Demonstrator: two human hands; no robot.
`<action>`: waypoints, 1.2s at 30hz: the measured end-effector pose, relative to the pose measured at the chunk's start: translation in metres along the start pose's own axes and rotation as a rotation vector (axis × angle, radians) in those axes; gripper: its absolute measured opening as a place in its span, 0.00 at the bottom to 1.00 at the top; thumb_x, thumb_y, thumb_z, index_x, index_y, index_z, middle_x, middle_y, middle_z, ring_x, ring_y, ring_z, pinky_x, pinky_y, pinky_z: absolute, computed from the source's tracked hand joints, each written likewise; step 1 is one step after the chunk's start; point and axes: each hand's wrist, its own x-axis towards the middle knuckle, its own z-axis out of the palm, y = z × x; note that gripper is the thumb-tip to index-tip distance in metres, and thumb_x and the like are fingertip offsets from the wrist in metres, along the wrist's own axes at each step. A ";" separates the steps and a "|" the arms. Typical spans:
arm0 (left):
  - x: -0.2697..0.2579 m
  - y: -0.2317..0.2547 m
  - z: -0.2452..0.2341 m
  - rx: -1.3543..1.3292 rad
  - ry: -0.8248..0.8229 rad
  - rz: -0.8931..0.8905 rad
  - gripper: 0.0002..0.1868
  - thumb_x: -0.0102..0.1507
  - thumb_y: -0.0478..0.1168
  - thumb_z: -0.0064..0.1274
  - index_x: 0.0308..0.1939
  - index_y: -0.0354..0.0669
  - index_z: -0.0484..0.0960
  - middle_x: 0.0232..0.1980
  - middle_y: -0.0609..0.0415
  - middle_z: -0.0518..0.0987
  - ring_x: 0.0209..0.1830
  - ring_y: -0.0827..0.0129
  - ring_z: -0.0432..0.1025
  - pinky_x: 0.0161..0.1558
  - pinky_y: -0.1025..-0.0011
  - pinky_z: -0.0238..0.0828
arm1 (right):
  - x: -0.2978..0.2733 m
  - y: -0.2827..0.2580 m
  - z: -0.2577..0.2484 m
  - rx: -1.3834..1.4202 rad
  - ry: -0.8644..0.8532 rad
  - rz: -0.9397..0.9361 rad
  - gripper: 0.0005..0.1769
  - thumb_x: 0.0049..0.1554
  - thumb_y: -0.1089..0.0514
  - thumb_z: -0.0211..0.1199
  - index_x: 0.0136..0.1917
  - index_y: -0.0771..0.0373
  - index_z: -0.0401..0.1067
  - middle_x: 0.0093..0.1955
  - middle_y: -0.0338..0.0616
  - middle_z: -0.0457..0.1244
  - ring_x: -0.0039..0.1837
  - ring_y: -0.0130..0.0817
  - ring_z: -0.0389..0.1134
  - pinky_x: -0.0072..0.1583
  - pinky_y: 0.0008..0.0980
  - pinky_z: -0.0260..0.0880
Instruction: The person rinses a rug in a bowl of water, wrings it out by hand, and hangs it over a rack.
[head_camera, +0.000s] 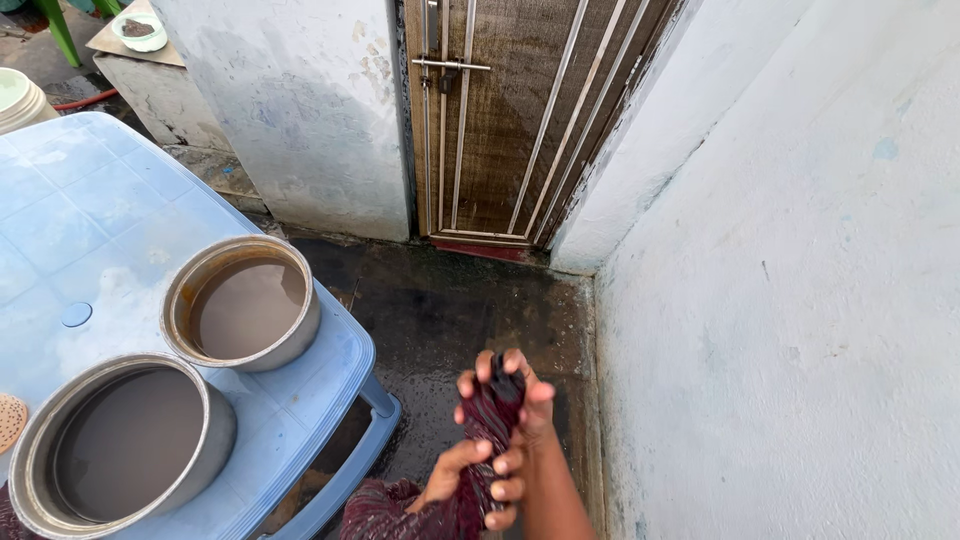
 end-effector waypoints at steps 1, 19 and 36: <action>-0.004 0.000 0.004 -0.003 0.004 0.000 0.22 0.66 0.42 0.46 0.63 0.44 0.64 0.41 0.53 0.71 0.39 0.64 0.73 0.33 0.62 0.75 | -0.008 -0.005 0.003 -0.136 0.117 0.067 0.17 0.66 0.48 0.68 0.59 0.62 0.76 0.56 0.48 0.65 0.63 0.45 0.68 0.58 0.54 0.76; 0.000 0.057 -0.281 1.158 1.118 0.358 0.35 0.47 0.34 0.61 0.54 0.36 0.61 0.34 0.41 0.79 0.23 0.52 0.76 0.27 0.56 0.74 | -0.100 0.058 -0.141 -1.510 0.818 0.694 0.21 0.63 0.61 0.54 0.67 0.49 0.76 0.33 0.35 0.61 0.35 0.22 0.59 0.42 0.29 0.65; 0.000 0.050 -0.334 1.721 1.505 0.425 0.44 0.50 0.50 0.70 0.60 0.45 0.57 0.36 0.41 0.82 0.32 0.47 0.80 0.34 0.56 0.74 | -0.197 0.101 -0.258 -1.426 1.212 0.631 0.12 0.63 0.59 0.50 0.42 0.65 0.72 0.32 0.43 0.64 0.33 0.32 0.68 0.39 0.36 0.69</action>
